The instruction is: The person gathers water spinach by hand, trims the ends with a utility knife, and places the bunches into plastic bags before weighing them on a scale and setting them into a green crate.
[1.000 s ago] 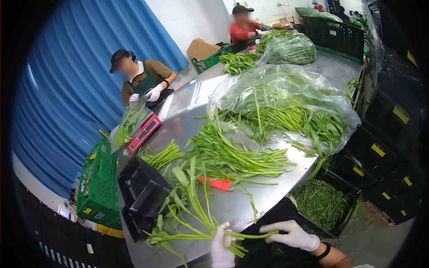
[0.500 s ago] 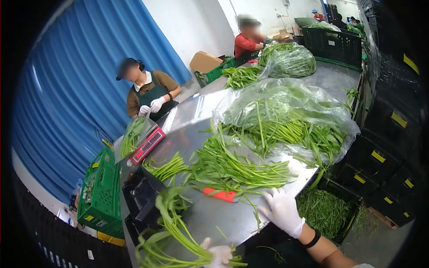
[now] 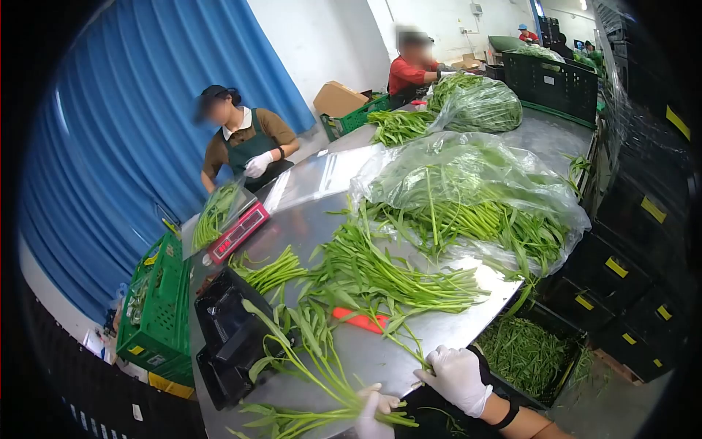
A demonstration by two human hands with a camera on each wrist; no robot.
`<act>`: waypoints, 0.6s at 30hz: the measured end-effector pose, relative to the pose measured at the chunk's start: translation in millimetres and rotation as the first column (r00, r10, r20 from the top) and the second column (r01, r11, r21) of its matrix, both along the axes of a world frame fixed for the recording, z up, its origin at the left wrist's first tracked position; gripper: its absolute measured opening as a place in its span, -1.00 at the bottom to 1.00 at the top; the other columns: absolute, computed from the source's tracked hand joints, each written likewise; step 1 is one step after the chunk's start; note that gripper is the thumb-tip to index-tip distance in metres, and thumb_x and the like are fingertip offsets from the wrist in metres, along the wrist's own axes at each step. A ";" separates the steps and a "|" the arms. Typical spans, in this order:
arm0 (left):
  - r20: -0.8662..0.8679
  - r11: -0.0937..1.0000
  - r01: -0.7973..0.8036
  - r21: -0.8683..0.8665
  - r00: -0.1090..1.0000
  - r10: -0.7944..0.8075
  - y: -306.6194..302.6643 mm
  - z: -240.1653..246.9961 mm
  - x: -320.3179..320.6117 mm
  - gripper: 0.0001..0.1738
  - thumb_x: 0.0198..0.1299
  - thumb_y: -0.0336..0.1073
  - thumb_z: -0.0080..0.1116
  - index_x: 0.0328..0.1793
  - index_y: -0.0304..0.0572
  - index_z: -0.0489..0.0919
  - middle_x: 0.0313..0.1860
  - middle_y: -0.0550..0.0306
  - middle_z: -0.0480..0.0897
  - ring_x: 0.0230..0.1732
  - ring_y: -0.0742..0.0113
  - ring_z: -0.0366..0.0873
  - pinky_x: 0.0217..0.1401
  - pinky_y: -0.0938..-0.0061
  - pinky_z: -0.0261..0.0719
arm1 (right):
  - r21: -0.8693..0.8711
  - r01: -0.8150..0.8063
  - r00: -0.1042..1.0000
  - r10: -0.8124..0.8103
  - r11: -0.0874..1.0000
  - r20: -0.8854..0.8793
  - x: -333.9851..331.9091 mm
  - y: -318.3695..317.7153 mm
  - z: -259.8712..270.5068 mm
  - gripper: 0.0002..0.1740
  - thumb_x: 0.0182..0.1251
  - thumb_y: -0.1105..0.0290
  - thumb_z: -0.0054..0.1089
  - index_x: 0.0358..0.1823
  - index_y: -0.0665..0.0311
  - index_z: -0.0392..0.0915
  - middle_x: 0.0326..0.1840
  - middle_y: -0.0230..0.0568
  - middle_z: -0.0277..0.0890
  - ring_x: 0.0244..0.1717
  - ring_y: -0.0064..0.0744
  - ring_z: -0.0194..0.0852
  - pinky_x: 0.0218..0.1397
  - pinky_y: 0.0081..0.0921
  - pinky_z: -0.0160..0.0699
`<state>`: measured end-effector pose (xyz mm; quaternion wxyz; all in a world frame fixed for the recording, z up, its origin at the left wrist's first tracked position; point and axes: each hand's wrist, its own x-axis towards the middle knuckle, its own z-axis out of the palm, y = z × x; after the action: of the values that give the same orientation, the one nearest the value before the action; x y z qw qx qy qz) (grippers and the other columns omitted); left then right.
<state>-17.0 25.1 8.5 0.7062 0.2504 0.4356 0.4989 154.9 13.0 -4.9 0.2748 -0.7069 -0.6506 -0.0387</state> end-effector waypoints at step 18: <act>-0.053 0.990 0.136 -0.040 0.989 -0.138 -5.2 -29.0 4.3 -0.67 0.37 -0.36 -0.07 0.17 -0.38 0.48 -0.02 0.02 0.61 -0.03 0.25 0.56 0.11 0.38 0.52 | -0.058 -0.266 0.009 -0.058 0.962 -0.998 -13.3 -25.9 1.3 -0.88 0.20 0.47 0.32 -0.29 0.38 0.62 -0.43 -0.37 0.63 -0.44 -0.73 0.50 -0.33 -0.77 0.45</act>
<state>-12.7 19.9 -20.5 0.7309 0.2807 0.4457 0.4340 141.6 -13.0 -3.7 0.5690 -0.5060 -0.3205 0.5634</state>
